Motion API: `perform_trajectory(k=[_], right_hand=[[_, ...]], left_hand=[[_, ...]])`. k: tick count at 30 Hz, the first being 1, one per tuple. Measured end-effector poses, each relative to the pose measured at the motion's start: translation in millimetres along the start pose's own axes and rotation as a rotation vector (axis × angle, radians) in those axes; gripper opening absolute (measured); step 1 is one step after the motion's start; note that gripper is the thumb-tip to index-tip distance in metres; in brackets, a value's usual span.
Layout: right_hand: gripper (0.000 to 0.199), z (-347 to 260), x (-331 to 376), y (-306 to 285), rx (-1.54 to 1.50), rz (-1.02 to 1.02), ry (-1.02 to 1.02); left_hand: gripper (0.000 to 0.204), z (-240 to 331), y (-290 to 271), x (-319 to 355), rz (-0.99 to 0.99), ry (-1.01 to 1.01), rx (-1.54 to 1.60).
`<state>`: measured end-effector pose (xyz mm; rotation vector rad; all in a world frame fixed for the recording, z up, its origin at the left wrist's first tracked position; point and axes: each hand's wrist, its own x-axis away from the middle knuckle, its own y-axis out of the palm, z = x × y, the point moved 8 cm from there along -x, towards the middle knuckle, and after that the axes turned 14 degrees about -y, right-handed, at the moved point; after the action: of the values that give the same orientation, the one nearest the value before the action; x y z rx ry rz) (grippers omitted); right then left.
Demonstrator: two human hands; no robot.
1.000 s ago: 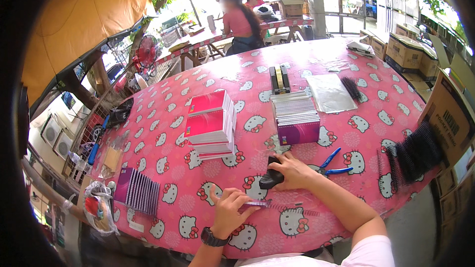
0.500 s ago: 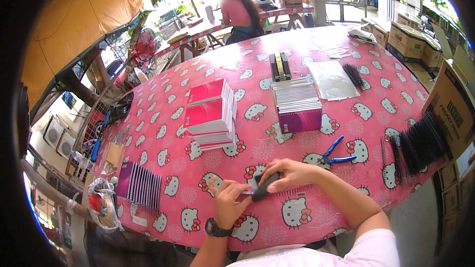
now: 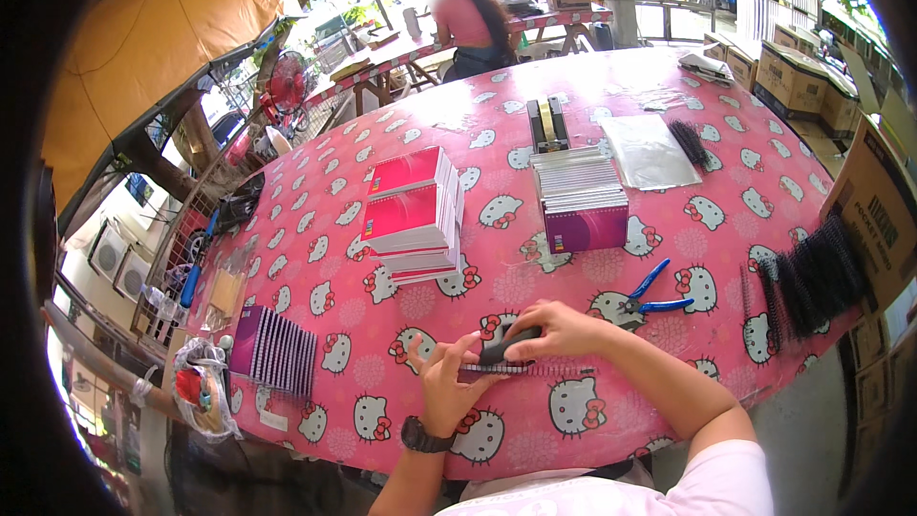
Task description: The person assembles spiral-bound notebooks by inserting a black plastic cover into a purple notebook and securing it with a metal spiral binding. They repeatedly pick up notebooks, attach covers, and place the finished units into a stack on the table.
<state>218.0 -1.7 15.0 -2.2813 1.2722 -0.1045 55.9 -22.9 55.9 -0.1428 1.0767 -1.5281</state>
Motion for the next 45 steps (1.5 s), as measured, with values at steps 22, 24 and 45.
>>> perform_trajectory(k=[22, 24, 45], right_hand=[[0.048, -19, -3, -9, -0.242, 0.136, -0.163], [0.047, -8, -2, -12, 0.1, 0.164, -0.113], [0.066, -55, 3, -35, 0.72, 0.409, -0.24]], left_hand=[[0.024, -89, 17, -7, -0.259, -0.54, 0.801], [0.025, -91, 22, -4, -0.256, -0.55, 0.828], [0.025, -73, 16, -6, -0.213, -0.515, 0.836]])
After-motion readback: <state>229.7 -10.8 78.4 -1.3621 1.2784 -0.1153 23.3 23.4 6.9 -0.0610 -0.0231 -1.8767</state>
